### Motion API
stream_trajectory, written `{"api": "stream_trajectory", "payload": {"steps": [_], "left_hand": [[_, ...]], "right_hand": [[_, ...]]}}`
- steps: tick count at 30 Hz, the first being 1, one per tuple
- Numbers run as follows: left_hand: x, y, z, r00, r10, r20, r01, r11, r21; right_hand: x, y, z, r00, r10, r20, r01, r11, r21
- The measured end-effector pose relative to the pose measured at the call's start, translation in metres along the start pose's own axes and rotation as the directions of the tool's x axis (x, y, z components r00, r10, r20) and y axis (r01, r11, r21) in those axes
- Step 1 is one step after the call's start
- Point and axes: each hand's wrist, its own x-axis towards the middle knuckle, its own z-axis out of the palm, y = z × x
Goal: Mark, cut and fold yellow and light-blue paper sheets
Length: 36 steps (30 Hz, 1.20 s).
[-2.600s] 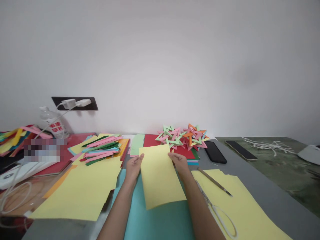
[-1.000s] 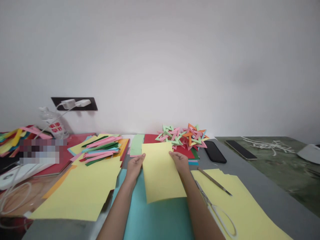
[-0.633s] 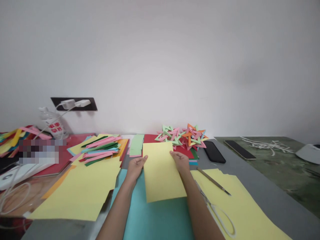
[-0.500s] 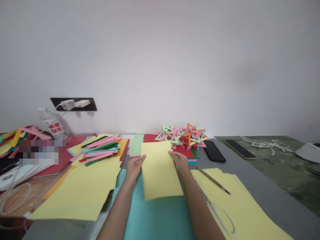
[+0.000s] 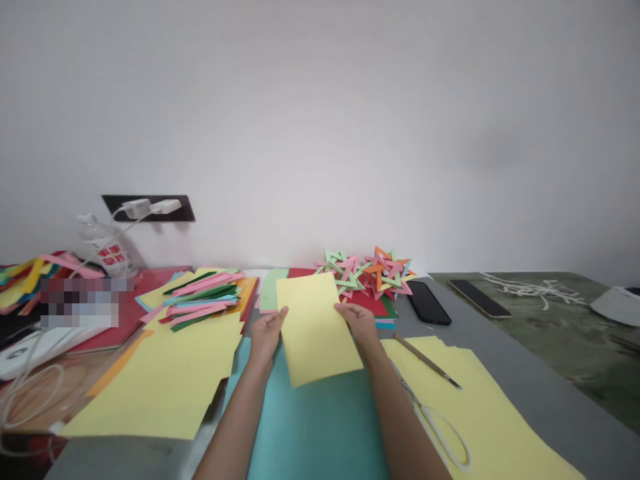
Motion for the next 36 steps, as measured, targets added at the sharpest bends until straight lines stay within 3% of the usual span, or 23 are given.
{"api": "stream_trajectory", "payload": {"steps": [4, 10, 17, 23, 29, 36], "left_hand": [[0.0021, 0.0007, 0.0001, 0.999, 0.025, -0.040, -0.024, 1.000, 0.007], [0.0012, 0.0017, 0.0027, 0.999, 0.002, 0.046, -0.003, 1.000, 0.025], [0.0041, -0.0013, 0.0002, 0.997, 0.025, -0.067, -0.024, 0.999, 0.022], [0.0020, 0.0000, 0.0012, 0.999, 0.019, -0.026, -0.019, 1.000, 0.018], [0.0017, -0.0002, 0.0006, 0.988, 0.053, -0.147, -0.053, 0.999, 0.006], [0.0017, 0.0023, 0.0024, 0.992, 0.054, -0.113, -0.053, 0.998, 0.015]], "right_hand": [[0.0002, 0.0001, -0.0003, 1.000, -0.011, -0.002, 0.011, 1.000, -0.007], [0.0054, 0.0033, -0.0020, 0.994, -0.040, -0.099, 0.044, 0.998, 0.040], [0.0021, 0.0024, -0.0008, 0.999, 0.037, -0.008, -0.036, 0.996, 0.081], [0.0056, 0.0031, -0.0012, 0.994, 0.000, -0.113, 0.006, 0.999, 0.053], [-0.0006, -0.0002, 0.0004, 1.000, 0.024, 0.000, -0.024, 1.000, -0.014], [0.0013, 0.0033, -0.0026, 1.000, -0.020, -0.010, 0.020, 1.000, -0.003]]}}
